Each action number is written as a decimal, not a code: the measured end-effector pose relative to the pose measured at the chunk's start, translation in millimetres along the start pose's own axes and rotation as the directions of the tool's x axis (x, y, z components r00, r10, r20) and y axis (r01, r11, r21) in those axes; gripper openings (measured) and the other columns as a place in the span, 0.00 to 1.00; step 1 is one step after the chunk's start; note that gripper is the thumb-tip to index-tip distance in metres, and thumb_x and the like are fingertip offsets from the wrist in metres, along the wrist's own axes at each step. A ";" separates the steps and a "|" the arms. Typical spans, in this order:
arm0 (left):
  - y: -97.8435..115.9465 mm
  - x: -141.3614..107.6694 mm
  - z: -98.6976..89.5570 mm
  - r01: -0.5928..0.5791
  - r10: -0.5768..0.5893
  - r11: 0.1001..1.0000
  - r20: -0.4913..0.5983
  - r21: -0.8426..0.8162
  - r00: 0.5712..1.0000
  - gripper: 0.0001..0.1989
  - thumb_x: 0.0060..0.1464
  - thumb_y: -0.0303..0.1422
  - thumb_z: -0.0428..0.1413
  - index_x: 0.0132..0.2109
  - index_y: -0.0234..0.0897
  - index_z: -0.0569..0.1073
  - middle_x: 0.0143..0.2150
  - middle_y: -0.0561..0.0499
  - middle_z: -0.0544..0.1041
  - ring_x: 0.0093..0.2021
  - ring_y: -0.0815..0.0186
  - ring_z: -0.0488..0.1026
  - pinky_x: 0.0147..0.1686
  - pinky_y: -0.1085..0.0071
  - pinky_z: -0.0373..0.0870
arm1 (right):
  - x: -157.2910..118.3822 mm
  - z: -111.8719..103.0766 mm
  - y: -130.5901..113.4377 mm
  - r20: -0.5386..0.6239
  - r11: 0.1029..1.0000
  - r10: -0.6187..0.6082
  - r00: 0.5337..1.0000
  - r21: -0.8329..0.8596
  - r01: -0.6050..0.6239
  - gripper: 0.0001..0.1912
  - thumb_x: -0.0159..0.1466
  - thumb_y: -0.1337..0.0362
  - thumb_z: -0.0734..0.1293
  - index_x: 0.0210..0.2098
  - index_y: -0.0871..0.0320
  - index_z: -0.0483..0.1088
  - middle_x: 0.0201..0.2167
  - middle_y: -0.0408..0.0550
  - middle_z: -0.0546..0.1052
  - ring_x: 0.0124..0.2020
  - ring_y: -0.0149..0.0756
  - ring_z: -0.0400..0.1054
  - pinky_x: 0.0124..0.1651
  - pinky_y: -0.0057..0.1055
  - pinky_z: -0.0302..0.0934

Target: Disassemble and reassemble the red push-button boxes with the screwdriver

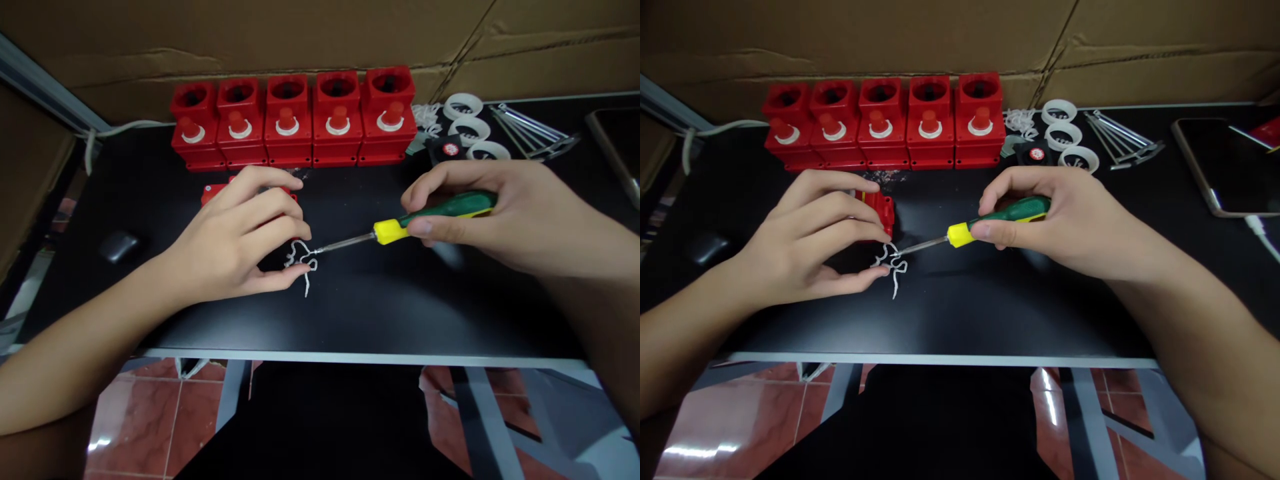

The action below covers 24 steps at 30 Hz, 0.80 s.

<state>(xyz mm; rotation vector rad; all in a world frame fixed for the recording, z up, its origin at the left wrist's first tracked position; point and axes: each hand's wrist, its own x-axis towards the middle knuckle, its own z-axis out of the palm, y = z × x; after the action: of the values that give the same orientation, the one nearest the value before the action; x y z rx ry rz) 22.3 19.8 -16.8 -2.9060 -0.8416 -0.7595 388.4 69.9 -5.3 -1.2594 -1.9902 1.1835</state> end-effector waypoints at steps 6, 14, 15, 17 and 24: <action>5.9 -0.1 1.9 -0.064 0.066 0.997 -0.049 0.032 0.997 0.03 0.85 0.35 0.67 0.55 0.45 0.82 0.51 0.52 0.90 0.71 0.47 0.89 0.69 0.53 0.89 | -5.0 9.2 -7.0 -0.010 0.988 0.073 0.997 0.135 -0.071 0.33 0.54 0.33 0.93 0.35 0.51 0.83 0.33 0.46 0.84 0.30 0.38 0.77 0.38 0.40 0.74; 1.8 -1.4 0.0 -0.045 0.052 0.997 -0.107 0.066 0.993 0.03 0.81 0.30 0.69 0.53 0.41 0.82 0.47 0.51 0.88 0.69 0.46 0.88 0.66 0.53 0.90 | -6.5 5.4 -8.3 -0.080 0.994 0.075 0.994 0.084 -0.068 0.31 0.60 0.29 0.89 0.33 0.47 0.82 0.27 0.43 0.80 0.30 0.41 0.75 0.46 0.47 0.73; 0.1 -1.4 0.0 -0.051 0.060 0.996 -0.120 0.072 0.991 0.04 0.81 0.30 0.69 0.53 0.41 0.82 0.47 0.51 0.88 0.69 0.46 0.88 0.66 0.52 0.91 | -6.7 4.5 -8.0 -0.114 0.995 0.072 0.991 0.079 -0.063 0.29 0.62 0.32 0.88 0.33 0.47 0.81 0.28 0.43 0.80 0.30 0.41 0.75 0.47 0.47 0.73; -2.6 -1.5 0.8 -0.063 0.074 0.995 -0.142 0.079 0.987 0.04 0.79 0.30 0.70 0.53 0.41 0.82 0.47 0.51 0.88 0.68 0.46 0.88 0.66 0.52 0.91 | -7.1 4.6 -5.0 -0.187 0.999 0.033 0.982 0.047 -0.024 0.22 0.64 0.41 0.87 0.35 0.48 0.82 0.31 0.43 0.81 0.32 0.42 0.76 0.48 0.48 0.73; 3.7 -3.1 4.1 -0.023 0.032 0.998 -0.143 0.063 0.989 0.09 0.79 0.29 0.72 0.56 0.46 0.82 0.50 0.52 0.89 0.68 0.49 0.89 0.65 0.54 0.91 | -8.2 37.4 22.2 -0.073 0.772 -0.518 0.853 -0.468 0.429 0.06 0.72 0.66 0.74 0.44 0.49 0.75 0.47 0.50 0.82 0.44 0.46 0.80 0.46 0.43 0.76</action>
<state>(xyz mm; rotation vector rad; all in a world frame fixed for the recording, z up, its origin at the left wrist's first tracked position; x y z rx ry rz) 23.7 15.8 -21.5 -2.7639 -0.7938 -0.9119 373.5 51.7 -42.8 -0.9156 -2.3039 0.3551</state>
